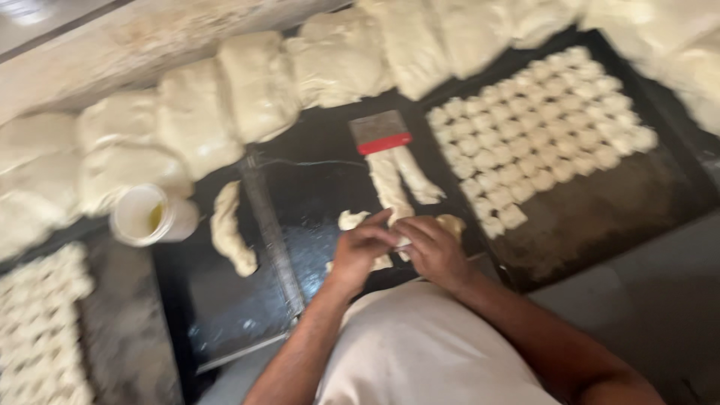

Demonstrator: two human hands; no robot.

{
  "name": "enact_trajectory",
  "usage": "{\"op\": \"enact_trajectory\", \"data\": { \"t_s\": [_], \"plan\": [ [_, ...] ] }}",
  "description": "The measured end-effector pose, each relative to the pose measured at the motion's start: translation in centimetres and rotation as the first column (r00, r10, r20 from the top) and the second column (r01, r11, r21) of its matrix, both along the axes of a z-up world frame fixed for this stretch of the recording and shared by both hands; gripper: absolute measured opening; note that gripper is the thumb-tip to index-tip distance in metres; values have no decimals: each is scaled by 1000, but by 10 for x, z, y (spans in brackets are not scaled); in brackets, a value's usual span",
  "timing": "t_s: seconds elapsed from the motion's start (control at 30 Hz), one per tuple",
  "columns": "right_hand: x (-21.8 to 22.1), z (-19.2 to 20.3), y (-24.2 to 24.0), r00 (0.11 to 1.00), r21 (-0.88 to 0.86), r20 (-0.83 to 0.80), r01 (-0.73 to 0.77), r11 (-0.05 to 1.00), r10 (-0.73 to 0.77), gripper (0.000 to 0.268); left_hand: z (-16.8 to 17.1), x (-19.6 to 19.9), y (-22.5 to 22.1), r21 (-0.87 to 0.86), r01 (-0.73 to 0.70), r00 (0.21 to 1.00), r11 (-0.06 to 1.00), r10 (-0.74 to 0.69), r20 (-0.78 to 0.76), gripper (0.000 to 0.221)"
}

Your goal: The person shapes small pieces of dough by hand on a workbench, placing them onto a metal tray, and uses a hand-held cutter to divide a strip of dough into smaller sections.

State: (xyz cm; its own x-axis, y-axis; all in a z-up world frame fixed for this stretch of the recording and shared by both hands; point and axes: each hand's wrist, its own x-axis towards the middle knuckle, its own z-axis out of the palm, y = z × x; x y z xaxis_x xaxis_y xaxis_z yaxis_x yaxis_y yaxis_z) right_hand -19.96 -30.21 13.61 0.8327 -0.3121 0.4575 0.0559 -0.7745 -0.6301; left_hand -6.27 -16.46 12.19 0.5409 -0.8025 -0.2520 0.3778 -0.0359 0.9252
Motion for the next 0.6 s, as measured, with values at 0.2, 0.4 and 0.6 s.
{"op": "enact_trajectory", "data": {
  "t_s": [0.2, 0.4, 0.6],
  "plan": [
    [-29, -4, -26, 942, 532, 0, 284, 798, -335, 39, -32, 49, 50, 296, -199, 974, 934, 154, 168, 21],
    [-90, 34, -95, 773, 443, 95, 531, 722, -627, 22, -77, 68, 113, 609, -325, 740, 724, -206, 640, 46],
    [-141, -9, -153, 615, 628, 270, 471, 620, -741, 13, -115, 38, 107, 659, -348, 776, 667, -190, 602, 56]
  ]
}}
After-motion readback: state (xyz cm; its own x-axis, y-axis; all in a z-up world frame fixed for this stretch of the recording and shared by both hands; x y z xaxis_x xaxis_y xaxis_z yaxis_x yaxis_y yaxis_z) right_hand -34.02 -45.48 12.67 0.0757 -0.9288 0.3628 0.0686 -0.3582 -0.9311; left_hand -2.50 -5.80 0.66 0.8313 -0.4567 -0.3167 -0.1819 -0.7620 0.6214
